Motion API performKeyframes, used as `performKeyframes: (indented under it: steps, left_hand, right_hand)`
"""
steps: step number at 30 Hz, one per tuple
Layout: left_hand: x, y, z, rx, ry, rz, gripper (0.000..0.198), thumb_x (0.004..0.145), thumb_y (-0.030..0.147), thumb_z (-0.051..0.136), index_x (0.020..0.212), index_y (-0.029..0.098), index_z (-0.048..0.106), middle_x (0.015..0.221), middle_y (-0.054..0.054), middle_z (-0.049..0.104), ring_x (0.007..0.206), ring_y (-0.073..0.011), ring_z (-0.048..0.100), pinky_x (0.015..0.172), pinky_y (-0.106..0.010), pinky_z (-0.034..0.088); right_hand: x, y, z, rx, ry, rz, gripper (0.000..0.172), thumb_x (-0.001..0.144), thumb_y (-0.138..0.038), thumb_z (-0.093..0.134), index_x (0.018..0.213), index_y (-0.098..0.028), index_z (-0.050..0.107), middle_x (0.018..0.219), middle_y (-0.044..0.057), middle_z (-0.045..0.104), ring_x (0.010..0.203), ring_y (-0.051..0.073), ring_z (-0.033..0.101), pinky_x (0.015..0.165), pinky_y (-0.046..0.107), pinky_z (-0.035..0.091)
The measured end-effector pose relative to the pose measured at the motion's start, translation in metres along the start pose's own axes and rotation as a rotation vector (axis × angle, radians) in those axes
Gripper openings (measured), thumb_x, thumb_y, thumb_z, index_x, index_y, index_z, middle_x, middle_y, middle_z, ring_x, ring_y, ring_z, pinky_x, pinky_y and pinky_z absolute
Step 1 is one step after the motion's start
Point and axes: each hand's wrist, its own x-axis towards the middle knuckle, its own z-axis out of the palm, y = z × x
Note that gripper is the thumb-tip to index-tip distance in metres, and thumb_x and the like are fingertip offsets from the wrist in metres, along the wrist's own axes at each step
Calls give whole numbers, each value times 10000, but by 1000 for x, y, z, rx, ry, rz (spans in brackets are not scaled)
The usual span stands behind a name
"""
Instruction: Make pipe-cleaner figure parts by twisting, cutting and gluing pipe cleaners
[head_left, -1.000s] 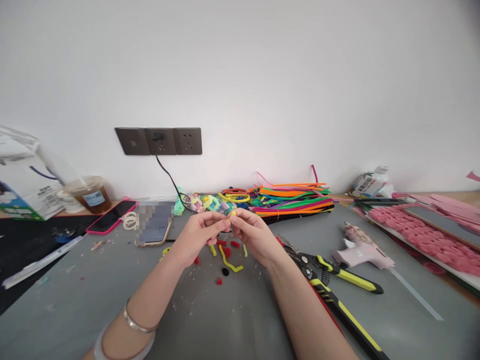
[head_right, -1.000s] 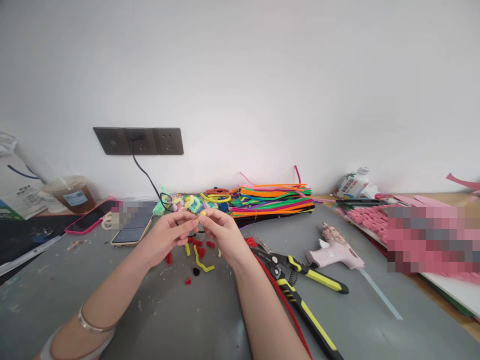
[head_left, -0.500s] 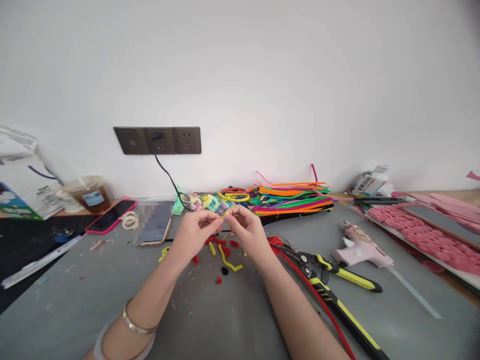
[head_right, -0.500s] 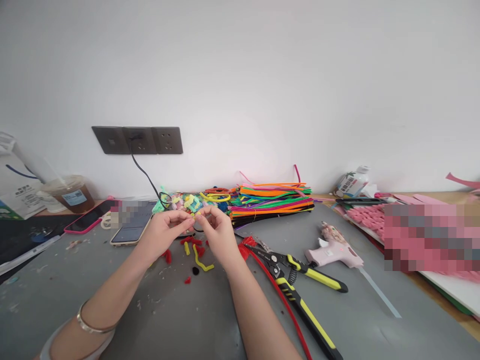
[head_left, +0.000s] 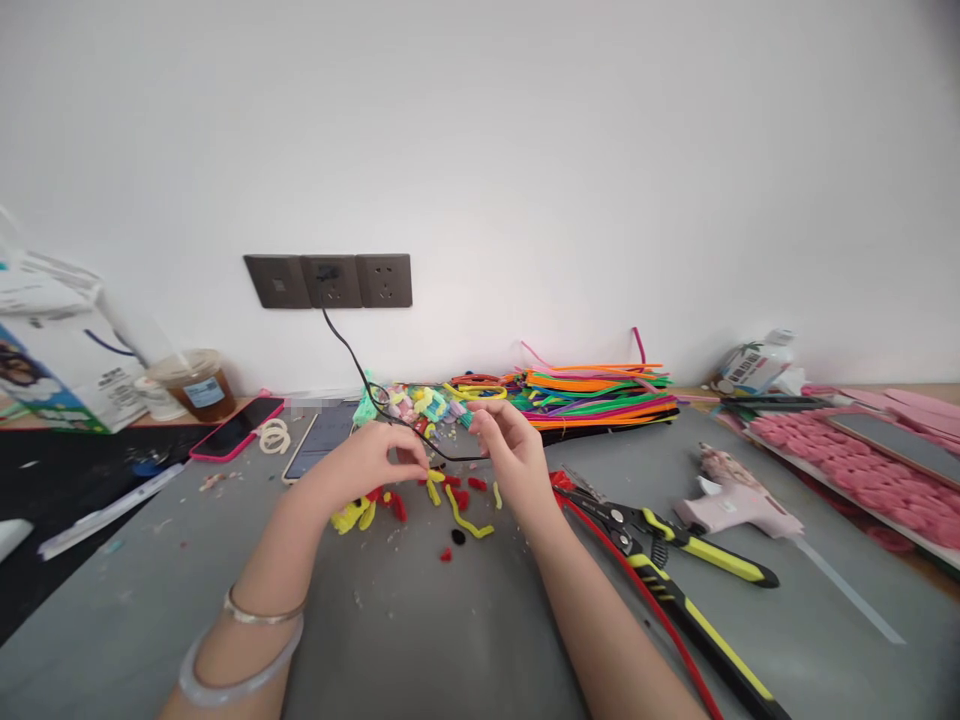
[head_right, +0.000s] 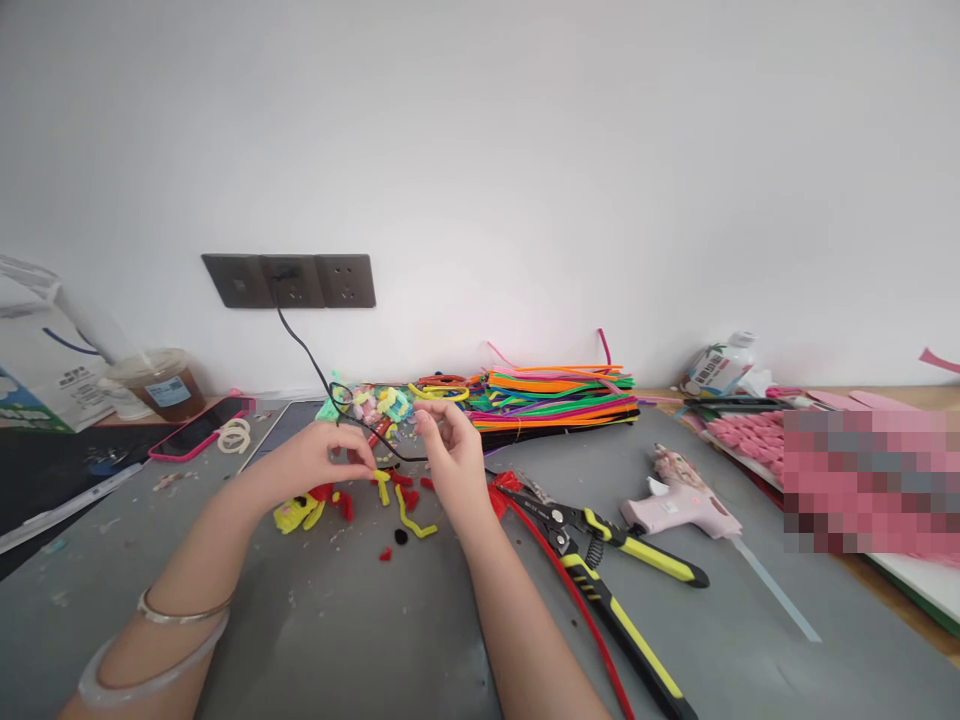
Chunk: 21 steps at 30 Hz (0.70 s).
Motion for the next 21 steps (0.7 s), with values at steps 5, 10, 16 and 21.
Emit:
performKeyframes:
  steps: [5,10,16,21]
  left_hand:
    - [1,-6,6,76,-155,-113,162,787,323,636,752,200,736,816,-25,724,729,-179,646,652,-243,447]
    - [2,-9,11,65,-160,-143,118,752,232,611,767,197,722,823,-35,737,723,-178,664,641,-234,467]
    - [3,-11,15,-57,-58,-92,142,717,180,572,803,212,680,771,-35,739,736,-209,695,652,-271,513]
    - [3,-12,10,-55,85,-92,117,759,272,587,805,214,678,786,-33,742,749,-210,694,687,-283,518]
  right_hand:
    - [0,-1,1,34,-5,10,376,842,-573,606,830,-198,628,675,-17,528,507,102,390,445,238,357]
    - [0,0,1,50,-36,20,381,854,-567,600,795,-192,626,673,-19,504,514,100,388,436,231,345]
    - [0,0,0,45,-51,22,386,857,-579,594,797,-200,632,668,-16,508,511,105,388,442,239,347]
    - [-1,-1,-1,26,-43,36,399,847,-597,587,802,-202,628,680,-13,527,512,109,396,457,250,347]
